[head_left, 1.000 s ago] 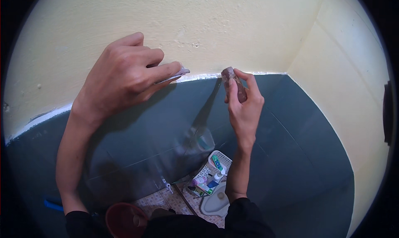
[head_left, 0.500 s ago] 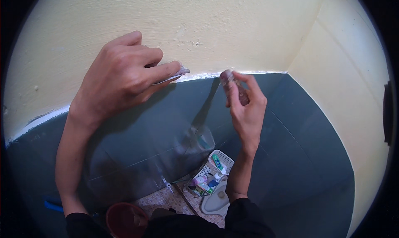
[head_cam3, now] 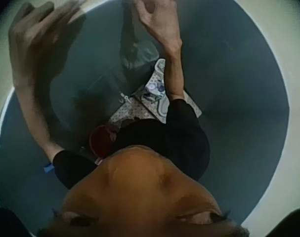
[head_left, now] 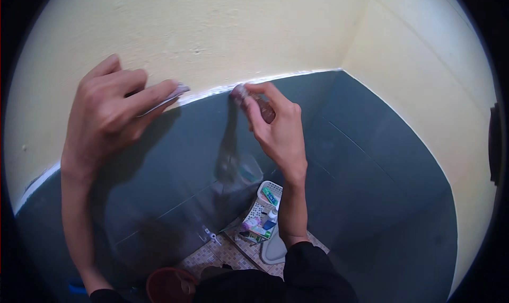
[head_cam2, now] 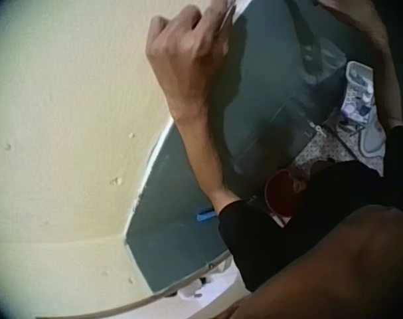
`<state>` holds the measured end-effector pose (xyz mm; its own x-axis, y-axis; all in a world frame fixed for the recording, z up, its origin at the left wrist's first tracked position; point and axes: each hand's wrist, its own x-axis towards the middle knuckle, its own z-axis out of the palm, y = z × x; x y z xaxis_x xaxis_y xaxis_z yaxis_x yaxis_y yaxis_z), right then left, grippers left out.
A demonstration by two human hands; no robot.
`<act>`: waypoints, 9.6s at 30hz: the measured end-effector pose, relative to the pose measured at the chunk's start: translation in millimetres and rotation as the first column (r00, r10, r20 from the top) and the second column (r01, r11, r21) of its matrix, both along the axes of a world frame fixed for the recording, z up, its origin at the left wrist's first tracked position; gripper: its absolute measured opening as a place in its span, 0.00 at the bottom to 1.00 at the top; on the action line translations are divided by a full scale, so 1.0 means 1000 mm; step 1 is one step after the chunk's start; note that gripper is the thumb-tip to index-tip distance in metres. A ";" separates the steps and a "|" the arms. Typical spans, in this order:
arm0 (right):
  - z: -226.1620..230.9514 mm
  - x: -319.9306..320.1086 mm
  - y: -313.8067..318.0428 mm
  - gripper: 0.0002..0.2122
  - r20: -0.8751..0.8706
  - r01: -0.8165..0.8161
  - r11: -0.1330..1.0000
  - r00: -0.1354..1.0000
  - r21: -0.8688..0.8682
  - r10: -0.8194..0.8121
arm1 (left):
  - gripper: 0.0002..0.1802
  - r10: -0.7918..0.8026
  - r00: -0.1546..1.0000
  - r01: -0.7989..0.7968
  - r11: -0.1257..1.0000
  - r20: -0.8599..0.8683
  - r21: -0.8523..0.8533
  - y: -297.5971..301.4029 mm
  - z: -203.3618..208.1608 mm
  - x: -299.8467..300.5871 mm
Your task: The person sands the seam between a wall and a tiled surface using sandpaper and then uses a small tool to scrape the area.
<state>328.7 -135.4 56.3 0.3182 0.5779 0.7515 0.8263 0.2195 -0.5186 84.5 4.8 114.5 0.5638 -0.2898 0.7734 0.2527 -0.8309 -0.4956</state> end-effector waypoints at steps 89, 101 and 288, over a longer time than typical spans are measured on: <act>-0.010 0.012 -0.001 0.11 0.022 0.010 0.998 1.000 0.065 -0.011 | 0.13 0.007 0.999 -0.007 1.000 -0.033 -0.012 -0.002 0.004 0.002; -0.006 0.013 0.007 0.10 -0.062 0.056 0.982 0.997 0.180 -0.045 | 0.13 0.000 0.999 -0.001 1.000 -0.035 -0.009 -0.004 0.005 0.004; -0.006 -0.002 0.003 0.08 -0.027 0.128 0.970 0.992 0.205 -0.125 | 0.12 -0.010 1.000 0.010 1.000 -0.024 -0.020 -0.004 0.004 0.007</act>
<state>326.3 -132.3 50.6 0.3900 0.3658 0.8450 0.8472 0.2170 -0.4849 91.2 1.0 118.0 0.5794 -0.2804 0.7653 0.2325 -0.8431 -0.4849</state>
